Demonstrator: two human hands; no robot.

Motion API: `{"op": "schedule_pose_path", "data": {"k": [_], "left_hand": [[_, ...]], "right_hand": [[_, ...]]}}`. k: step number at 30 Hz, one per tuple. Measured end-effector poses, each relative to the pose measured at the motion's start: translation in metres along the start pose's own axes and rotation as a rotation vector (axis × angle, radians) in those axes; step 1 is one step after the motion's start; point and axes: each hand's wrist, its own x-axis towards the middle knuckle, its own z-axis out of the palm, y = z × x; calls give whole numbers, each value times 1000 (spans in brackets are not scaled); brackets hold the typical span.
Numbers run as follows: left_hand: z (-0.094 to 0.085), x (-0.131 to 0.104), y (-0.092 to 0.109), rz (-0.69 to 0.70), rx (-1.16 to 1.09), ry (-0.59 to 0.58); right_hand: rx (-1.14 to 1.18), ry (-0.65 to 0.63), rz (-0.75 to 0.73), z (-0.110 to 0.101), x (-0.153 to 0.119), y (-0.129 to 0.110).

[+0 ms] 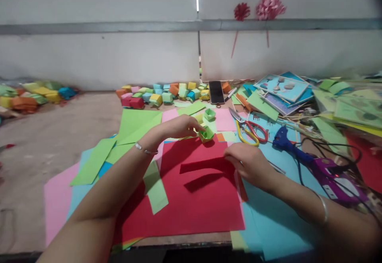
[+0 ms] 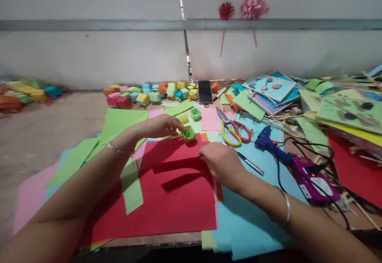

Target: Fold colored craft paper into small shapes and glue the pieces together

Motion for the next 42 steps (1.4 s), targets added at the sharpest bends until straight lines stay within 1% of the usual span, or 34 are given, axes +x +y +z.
{"op": "schedule_pose_path", "data": {"k": [2,4,7,9,10,12,15,17,18,20,21,22,23,24,25,26,27,28,29,30,31,32,34,35,36,38,40,42], "left_hand": [[-6,-14,2,-40,-10,-29],[-18,-34,5,-89,-6,-14],[-36,-71,9,-181,59,24],[-42,-97,9,-227,94,68],[-42,-110,8,-247,106,102],[-38,-136,4,-285,110,139],[-22,-172,2,-359,79,190],[-8,-194,11,-445,162,253],[0,-203,18,-496,233,291],[16,-216,37,-560,357,448],[25,-220,47,-557,358,511],[33,-222,55,-508,324,547],[42,-224,63,-425,269,569],[51,-224,69,-351,216,563],[61,-224,74,-318,172,560],[71,-224,78,-308,142,575],[81,-224,82,-338,127,603],[91,-225,86,-379,117,673],[101,-225,89,-397,104,718],[109,-226,91,-392,71,725],[116,-226,94,-380,42,722],[122,-226,95,-379,36,720],[129,-223,95,-354,66,708],[131,-222,94,-330,95,711],[132,-220,92,-311,120,710],[134,-217,88,-282,148,703],[137,-216,85,-275,168,701],[141,-216,85,-281,200,723]], "right_hand": [[156,-20,75,-4,-7,0],[270,-35,192,-8,-13,3],[346,-56,344,-11,-17,10],[365,-77,387,-11,-17,15],[370,-82,395,-11,-16,17],[373,-76,389,-10,-15,20],[350,-73,364,-10,-14,25],[251,-56,324,-9,-16,31],[162,-23,286,-8,-18,35],[-42,87,182,-6,-23,40],[-110,123,130,-6,-25,41],[-142,132,85,-7,-27,40],[-140,115,48,-9,-28,38],[-113,76,18,-11,-29,34],[-73,29,-7,-14,-29,28],[-28,-22,-26,-17,-27,21],[23,-70,-40,-20,-25,12],[84,-127,-51,-22,-21,3],[152,-197,-57,-22,-16,-7],[224,-265,-72,-21,-8,-17],[291,-355,-80,-18,1,-27],[341,-417,-85,-13,12,-37],[374,-517,-99,2,40,-56],[352,-550,-107,11,56,-64],[297,-566,-112,20,73,-72],[174,-558,-82,40,107,-85],[121,-564,13,57,139,-96],[92,-591,47,72,162,-106]]}}
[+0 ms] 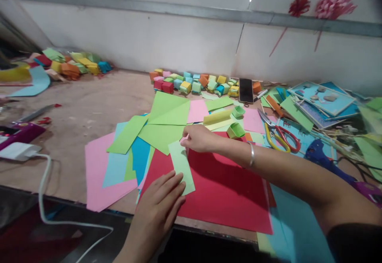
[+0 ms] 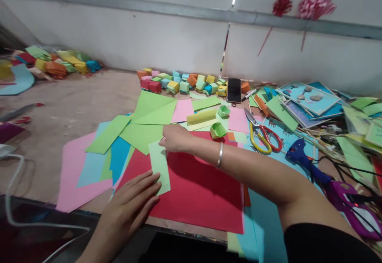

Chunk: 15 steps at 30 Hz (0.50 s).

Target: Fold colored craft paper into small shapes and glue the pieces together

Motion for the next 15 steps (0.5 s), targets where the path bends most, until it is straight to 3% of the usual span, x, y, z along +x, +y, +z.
{"op": "schedule_pose_path", "data": {"k": [3,7,10,13,14,15], "left_hand": [[3,-3,1,6,43,44],[7,-3,3,19,52,76],[5,-5,4,-28,31,114],[-7,-10,4,-174,-16,153],[-14,-11,4,-232,-24,131],[-21,-11,3,-274,-25,108]], "right_hand": [[-20,-59,41,4,24,-13],[-7,-133,50,7,30,-25],[65,-129,26,2,21,-25],[196,-78,19,-5,-1,-14],[268,-52,28,-8,-12,-9],[493,-5,53,-10,-23,-3]]}}
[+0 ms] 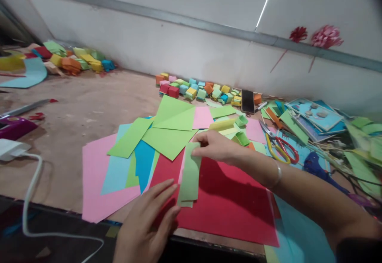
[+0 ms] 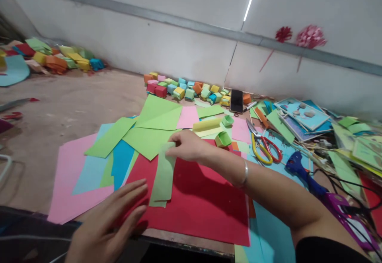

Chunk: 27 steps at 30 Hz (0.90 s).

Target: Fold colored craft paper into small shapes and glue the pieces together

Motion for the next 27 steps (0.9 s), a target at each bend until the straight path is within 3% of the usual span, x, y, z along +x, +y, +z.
{"op": "schedule_pose_path", "data": {"k": [3,7,10,12,13,15,17,21,23,27], "left_hand": [[-21,18,3,-78,37,-51],[-22,73,28,14,-8,-143],[-1,119,62,-14,-65,-404],[14,139,83,-30,-43,-646],[21,145,92,-47,-24,-703],[30,149,102,-76,-9,-788],[36,146,103,-108,-39,-867],[44,137,97,-158,-131,-1054],[45,138,96,-170,-142,-1095],[43,148,97,-160,-114,-1121]], "right_hand": [[481,100,39,-12,-37,19],[725,382,74,-19,-80,47],[840,563,59,-18,-105,66],[897,651,66,-14,-120,76],[908,675,79,-13,-127,80],[885,662,108,-11,-140,89],[748,567,119,-11,-151,96],[213,405,65,-18,-157,107],[55,392,34,-23,-154,109],[-35,391,17,-33,-144,106]]}}
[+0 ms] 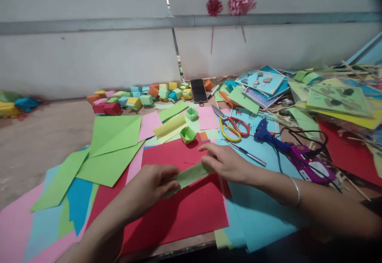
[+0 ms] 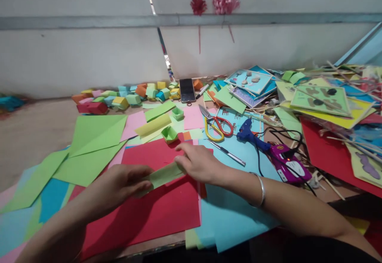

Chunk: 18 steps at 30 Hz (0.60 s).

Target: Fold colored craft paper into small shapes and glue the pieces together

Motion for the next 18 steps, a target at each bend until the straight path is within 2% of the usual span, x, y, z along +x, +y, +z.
{"op": "schedule_pose_path", "data": {"k": [4,8,13,18], "left_hand": [[-14,2,0,19,35,-38],[-22,15,-3,100,144,-119],[-25,39,-2,136,333,-92],[-26,45,-6,142,261,-75]], "right_hand": [[-77,-79,-93,1,7,-1],[-162,-69,-87,12,10,7],[-217,-71,-49,19,14,14],[-230,-107,-39,18,15,13]]}}
